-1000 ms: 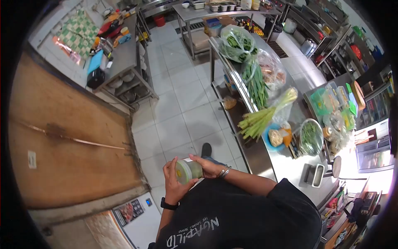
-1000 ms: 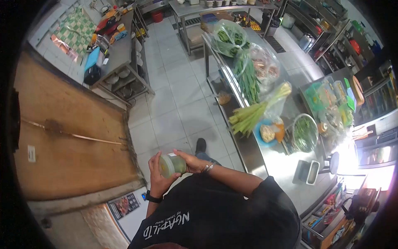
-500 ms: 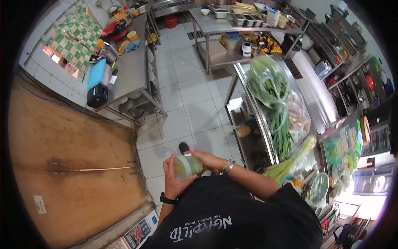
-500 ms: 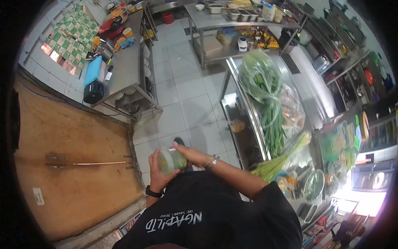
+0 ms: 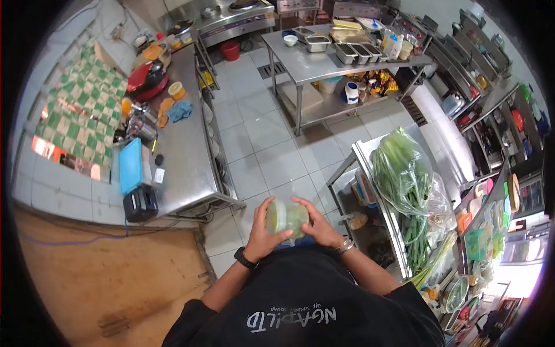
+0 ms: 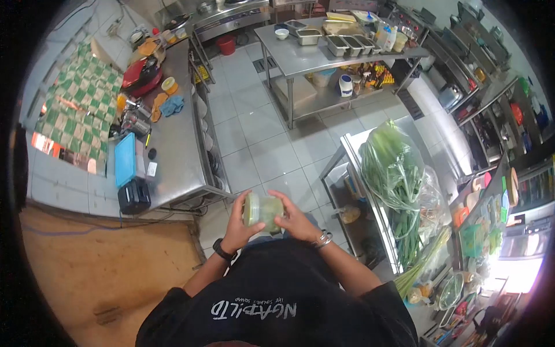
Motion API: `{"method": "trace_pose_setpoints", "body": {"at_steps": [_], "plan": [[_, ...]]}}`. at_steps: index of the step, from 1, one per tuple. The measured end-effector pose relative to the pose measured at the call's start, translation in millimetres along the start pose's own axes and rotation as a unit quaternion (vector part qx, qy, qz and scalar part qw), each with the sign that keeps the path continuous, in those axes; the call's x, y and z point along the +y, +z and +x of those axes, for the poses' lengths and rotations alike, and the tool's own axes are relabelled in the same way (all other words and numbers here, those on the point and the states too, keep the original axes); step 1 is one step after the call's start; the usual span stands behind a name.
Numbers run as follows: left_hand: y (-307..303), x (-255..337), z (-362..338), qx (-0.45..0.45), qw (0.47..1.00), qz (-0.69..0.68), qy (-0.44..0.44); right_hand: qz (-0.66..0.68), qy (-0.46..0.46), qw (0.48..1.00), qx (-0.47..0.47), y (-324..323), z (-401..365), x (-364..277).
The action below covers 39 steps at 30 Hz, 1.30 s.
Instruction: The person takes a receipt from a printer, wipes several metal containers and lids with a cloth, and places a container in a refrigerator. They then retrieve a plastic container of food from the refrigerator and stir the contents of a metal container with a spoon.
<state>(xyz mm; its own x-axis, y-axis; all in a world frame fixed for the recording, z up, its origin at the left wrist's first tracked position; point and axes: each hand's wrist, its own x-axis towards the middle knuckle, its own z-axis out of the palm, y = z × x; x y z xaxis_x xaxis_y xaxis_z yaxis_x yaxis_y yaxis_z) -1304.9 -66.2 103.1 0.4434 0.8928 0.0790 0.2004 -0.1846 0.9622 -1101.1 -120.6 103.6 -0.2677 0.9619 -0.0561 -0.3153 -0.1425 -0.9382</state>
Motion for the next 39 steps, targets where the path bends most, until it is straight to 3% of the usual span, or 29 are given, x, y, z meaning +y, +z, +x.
{"method": "trace_pose_setpoints", "body": {"at_steps": [4, 5, 8, 9, 12, 14, 16, 17, 18, 21, 22, 24, 29, 31, 32, 34, 38, 39], "plan": [[-11, 5, 73, -0.065, 0.993, 0.074, 0.057, 0.024, -0.025, 0.997, 0.063, -25, 47, -3], [-11, 7, 89, -0.089, 0.992, 0.085, 0.025, 0.082, -0.024, 0.994, 0.065, -36, 53, 3], [-4, 8, 136, -0.116, 0.992, 0.056, 0.008, 0.093, -0.066, 0.986, 0.126, -66, 85, 7], [-3, 7, 154, -0.127, 0.99, 0.064, 0.012, 0.093, -0.038, 0.991, 0.087, -83, 92, 2], [5, -4, 215, -0.137, 0.984, 0.106, 0.037, 0.053, -0.007, 0.995, 0.083, -137, 121, 7], [6, -10, 261, -0.122, 0.977, 0.171, 0.043, 0.047, 0.011, 0.993, 0.108, -181, 143, 12], [5, -12, 317, -0.1, 0.966, 0.234, 0.054, 0.067, 0.117, 0.974, 0.18, -218, 168, 4], [3, -15, 343, -0.079, 0.963, 0.255, 0.031, 0.008, 0.152, 0.968, 0.197, -233, 180, -6], [1, -19, 371, -0.055, 0.96, 0.274, 0.01, 0.007, 0.15, 0.969, 0.195, -248, 193, -15], [1, -33, 448, -0.036, 0.956, 0.288, 0.032, -0.243, 0.184, 0.938, 0.164, -282, 223, -52], [0, -38, 472, -0.036, 0.945, 0.322, 0.045, -0.241, 0.189, 0.938, 0.16, -294, 232, -61], [6, -53, 517, -0.033, 0.939, 0.339, 0.048, -0.351, 0.27, 0.888, 0.124, -320, 242, -73], [22, -92, 628, -0.068, 0.929, 0.362, 0.031, -0.371, 0.297, 0.879, 0.036, -375, 231, -29], [26, -119, 677, -0.099, 0.913, 0.395, 0.042, -0.288, 0.43, 0.856, 0.017, -374, 231, -34], [27, -126, 703, -0.106, 0.916, 0.385, 0.037, -0.272, 0.439, 0.856, 0.025, -371, 228, -27], [29, -144, 750, -0.138, 0.918, 0.371, 0.038, -0.109, 0.337, 0.917, 0.182, -372, 218, -6], [37, -178, 844, -0.125, 0.907, 0.396, 0.068, -0.16, 0.348, 0.885, 0.266, -357, 239, -12], [39, -186, 861, -0.129, 0.901, 0.408, 0.063, -0.204, 0.376, 0.861, 0.274, -344, 274, -71]]}}
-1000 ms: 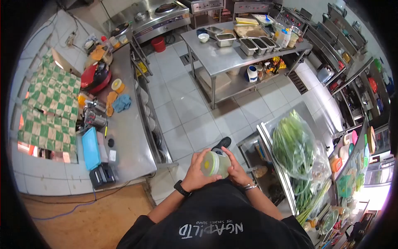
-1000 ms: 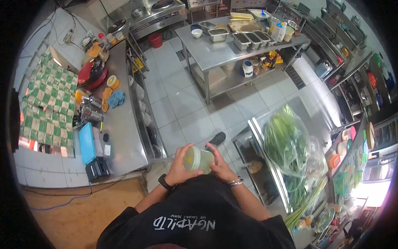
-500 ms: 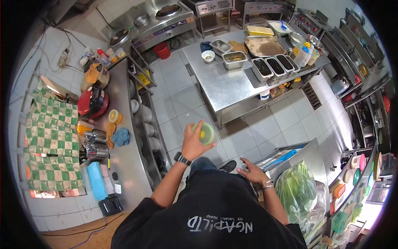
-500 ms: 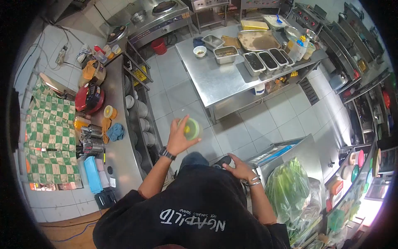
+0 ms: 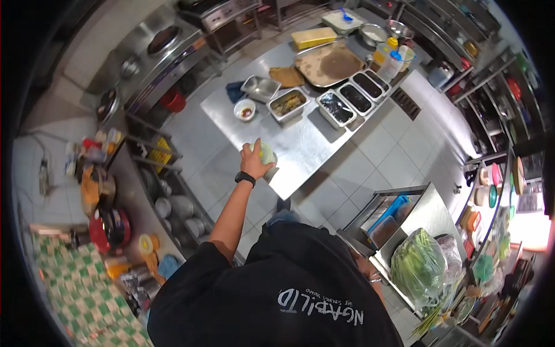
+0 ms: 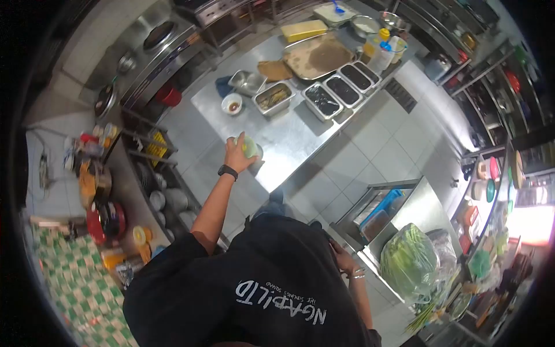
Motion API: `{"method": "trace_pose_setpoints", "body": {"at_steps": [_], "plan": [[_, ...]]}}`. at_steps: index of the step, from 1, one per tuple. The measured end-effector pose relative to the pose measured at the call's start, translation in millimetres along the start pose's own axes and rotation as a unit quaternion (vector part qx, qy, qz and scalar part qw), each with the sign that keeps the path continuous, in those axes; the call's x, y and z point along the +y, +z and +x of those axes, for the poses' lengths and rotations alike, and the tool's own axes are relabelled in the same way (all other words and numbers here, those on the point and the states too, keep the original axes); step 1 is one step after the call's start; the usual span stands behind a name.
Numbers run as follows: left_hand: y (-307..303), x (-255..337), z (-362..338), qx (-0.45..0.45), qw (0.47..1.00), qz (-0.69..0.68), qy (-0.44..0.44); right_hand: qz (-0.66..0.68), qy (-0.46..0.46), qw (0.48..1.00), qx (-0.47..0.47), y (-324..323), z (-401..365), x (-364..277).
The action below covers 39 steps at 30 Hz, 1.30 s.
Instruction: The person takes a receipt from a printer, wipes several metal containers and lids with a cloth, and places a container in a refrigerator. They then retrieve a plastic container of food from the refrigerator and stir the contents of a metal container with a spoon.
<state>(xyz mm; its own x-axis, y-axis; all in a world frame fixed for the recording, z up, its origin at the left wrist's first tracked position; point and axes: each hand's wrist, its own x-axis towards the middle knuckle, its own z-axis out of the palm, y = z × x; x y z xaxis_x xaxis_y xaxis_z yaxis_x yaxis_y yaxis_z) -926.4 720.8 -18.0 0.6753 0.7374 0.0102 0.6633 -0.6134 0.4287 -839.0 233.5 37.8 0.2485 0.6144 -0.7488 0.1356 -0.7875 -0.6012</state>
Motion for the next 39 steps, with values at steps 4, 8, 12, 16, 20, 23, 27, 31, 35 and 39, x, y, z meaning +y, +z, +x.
{"method": "trace_pose_setpoints", "body": {"at_steps": [4, 8, 12, 16, 20, 23, 27, 31, 35, 39], "plan": [[6, -10, 54, -0.091, 0.993, 0.067, -0.035, 0.159, 0.008, 0.987, 0.036, 28, 22, -7], [-1, 13, 95, 0.053, 0.995, 0.075, 0.027, 0.197, 0.015, 0.977, 0.081, 62, 43, 4], [60, -8, 171, 0.077, 0.964, -0.247, -0.065, 0.238, 0.014, 0.966, 0.097, 87, 48, 10], [87, -7, 200, -0.06, 0.844, -0.47, -0.252, 0.288, 0.062, 0.952, 0.087, 87, 44, -10], [81, -2, 201, -0.088, 0.784, -0.552, -0.27, 0.375, 0.078, 0.92, 0.085, 102, 40, -14], [82, -12, 208, -0.124, 0.779, -0.573, -0.223, 0.312, 0.07, 0.945, 0.076, 104, 38, -13], [92, -29, 225, -0.182, 0.842, -0.474, -0.18, 0.349, 0.094, 0.929, 0.078, 107, 32, -27], [71, -4, 217, -0.272, 0.823, -0.48, -0.136, 0.362, 0.095, 0.923, 0.085, 115, 31, -21], [78, 12, 226, -0.36, 0.866, -0.341, -0.065, 0.389, 0.093, 0.912, 0.092, 117, 27, -31], [96, 30, 235, -0.374, 0.855, -0.354, -0.057, 0.38, 0.092, 0.915, 0.099, 130, 32, -14]]}}
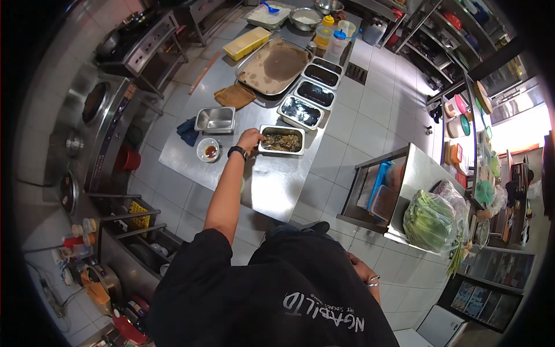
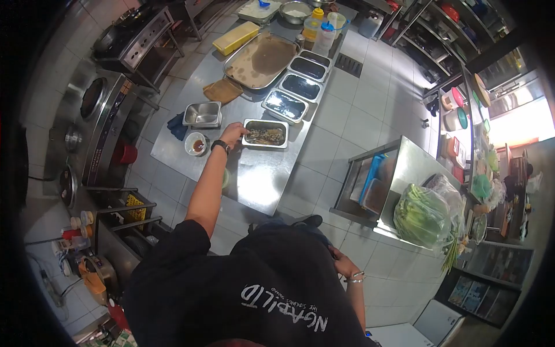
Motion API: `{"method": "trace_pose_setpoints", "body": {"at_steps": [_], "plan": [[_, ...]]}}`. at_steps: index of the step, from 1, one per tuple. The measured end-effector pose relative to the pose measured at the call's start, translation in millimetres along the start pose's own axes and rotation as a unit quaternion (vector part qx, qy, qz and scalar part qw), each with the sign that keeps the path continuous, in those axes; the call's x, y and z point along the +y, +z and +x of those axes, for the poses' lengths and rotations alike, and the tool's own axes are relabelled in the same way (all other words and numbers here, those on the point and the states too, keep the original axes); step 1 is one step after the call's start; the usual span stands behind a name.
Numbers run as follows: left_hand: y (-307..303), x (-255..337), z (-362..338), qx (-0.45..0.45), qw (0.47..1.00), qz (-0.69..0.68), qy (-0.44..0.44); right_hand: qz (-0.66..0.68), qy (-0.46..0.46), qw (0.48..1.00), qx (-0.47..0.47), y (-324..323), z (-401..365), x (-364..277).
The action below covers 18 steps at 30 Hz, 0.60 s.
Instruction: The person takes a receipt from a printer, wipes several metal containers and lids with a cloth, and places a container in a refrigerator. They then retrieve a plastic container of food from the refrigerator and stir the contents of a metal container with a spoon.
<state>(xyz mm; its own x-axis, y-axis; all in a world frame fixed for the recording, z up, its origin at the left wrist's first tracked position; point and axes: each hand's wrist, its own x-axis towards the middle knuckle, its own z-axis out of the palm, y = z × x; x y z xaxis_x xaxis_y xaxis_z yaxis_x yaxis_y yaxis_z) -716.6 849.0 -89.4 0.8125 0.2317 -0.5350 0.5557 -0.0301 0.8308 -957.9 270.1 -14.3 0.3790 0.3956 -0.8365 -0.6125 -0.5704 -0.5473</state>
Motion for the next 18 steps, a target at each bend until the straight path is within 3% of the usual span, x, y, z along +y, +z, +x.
{"method": "trace_pose_setpoints", "body": {"at_steps": [9, 10, 12, 14, 15, 16, 18], "plan": [[7, 31, 37, -0.022, 0.998, 0.018, 0.052, 0.005, 0.025, 0.999, 0.03, 1, -11, 1], [9, 35, 33, -0.023, 0.996, 0.039, 0.082, 0.007, 0.003, 0.999, 0.036, 1, -8, 7], [12, 40, 23, -0.023, 0.998, 0.029, 0.058, 0.006, -0.017, 0.999, 0.042, -5, -8, 18], [23, 47, 1, 0.09, 0.995, -0.039, 0.023, -0.019, -0.03, 0.998, 0.048, -7, -11, 15], [22, 30, 13, 0.123, 0.989, 0.057, 0.058, -0.023, -0.028, 0.998, 0.042, -8, -14, 13], [25, 7, 17, 0.242, 0.924, 0.212, 0.206, -0.029, -0.037, 0.998, 0.05, -8, -16, 8], [41, 75, -90, 0.199, 0.959, 0.139, 0.145, -0.042, -0.046, 0.997, 0.046, -12, -16, 3]]}}
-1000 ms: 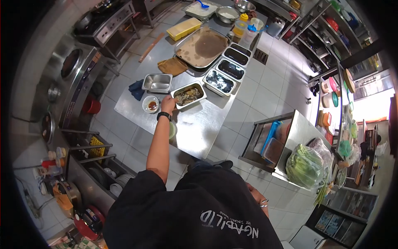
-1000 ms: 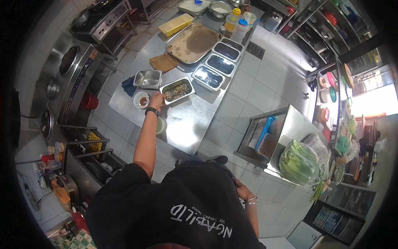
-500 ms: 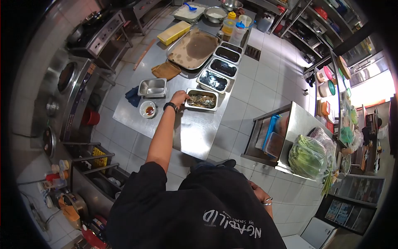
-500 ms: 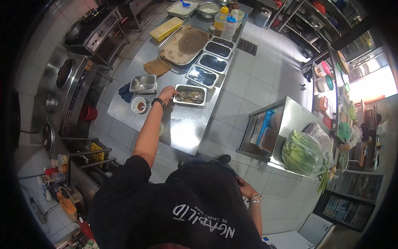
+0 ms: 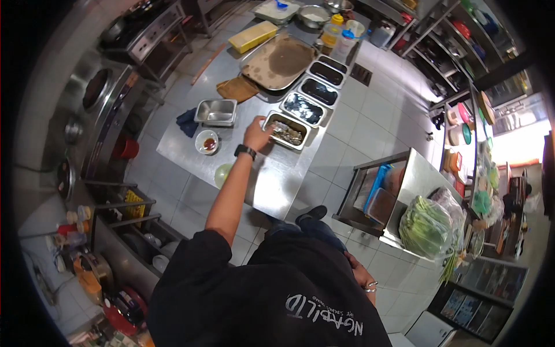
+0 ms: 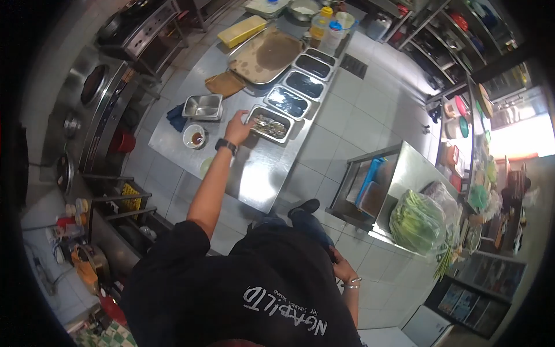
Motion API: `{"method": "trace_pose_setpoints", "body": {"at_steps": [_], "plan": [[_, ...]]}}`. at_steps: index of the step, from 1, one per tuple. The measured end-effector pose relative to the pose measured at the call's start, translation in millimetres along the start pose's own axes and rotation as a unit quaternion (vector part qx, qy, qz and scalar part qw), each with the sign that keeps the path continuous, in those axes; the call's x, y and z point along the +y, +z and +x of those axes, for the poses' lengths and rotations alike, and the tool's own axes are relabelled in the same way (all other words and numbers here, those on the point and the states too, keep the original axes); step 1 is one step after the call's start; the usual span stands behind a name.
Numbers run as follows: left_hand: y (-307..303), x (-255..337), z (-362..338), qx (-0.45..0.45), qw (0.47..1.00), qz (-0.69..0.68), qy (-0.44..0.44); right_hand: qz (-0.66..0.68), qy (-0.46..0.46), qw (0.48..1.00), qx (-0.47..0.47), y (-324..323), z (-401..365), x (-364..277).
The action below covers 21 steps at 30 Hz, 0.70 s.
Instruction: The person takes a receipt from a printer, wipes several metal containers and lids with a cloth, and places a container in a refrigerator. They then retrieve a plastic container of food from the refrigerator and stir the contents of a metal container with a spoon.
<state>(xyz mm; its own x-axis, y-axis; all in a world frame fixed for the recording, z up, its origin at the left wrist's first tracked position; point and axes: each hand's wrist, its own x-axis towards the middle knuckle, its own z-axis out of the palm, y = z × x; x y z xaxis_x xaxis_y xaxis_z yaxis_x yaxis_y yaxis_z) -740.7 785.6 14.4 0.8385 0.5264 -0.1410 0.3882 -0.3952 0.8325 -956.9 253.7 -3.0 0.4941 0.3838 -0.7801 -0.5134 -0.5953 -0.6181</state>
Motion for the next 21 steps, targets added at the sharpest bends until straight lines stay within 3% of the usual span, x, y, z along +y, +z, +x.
{"method": "trace_pose_setpoints", "body": {"at_steps": [2, 4, 6, 8, 10, 14, 18, 19, 21], "plan": [[11, -22, -26, -0.072, 0.994, -0.064, 0.056, -0.007, 0.001, 1.0, 0.0, -4, 2, -3], [5, -5, -85, -0.234, 0.957, -0.15, 0.079, -0.022, 0.03, 0.999, -0.015, -11, 5, -15], [24, -22, -132, -0.432, 0.86, -0.261, 0.074, -0.039, 0.059, 0.997, -0.029, -22, 16, -19], [9, 12, -178, -0.587, 0.781, -0.209, 0.048, -0.161, 0.003, 0.986, -0.033, -32, 32, -16], [6, 37, -203, -0.673, 0.721, -0.152, 0.059, -0.194, 0.003, 0.978, -0.069, -41, 38, -52], [29, 26, -215, -0.609, 0.765, -0.189, 0.092, -0.264, 0.019, 0.956, -0.126, -71, 67, -85], [50, 33, -205, -0.573, 0.788, -0.197, 0.11, -0.174, 0.014, 0.97, -0.166, -117, 111, -71], [53, 38, -204, -0.561, 0.797, -0.202, 0.1, -0.257, 0.027, 0.955, -0.146, -114, 88, -140], [58, 51, -204, -0.528, 0.818, -0.21, 0.09, -0.291, -0.011, 0.942, -0.168, -142, 124, -109]]}}
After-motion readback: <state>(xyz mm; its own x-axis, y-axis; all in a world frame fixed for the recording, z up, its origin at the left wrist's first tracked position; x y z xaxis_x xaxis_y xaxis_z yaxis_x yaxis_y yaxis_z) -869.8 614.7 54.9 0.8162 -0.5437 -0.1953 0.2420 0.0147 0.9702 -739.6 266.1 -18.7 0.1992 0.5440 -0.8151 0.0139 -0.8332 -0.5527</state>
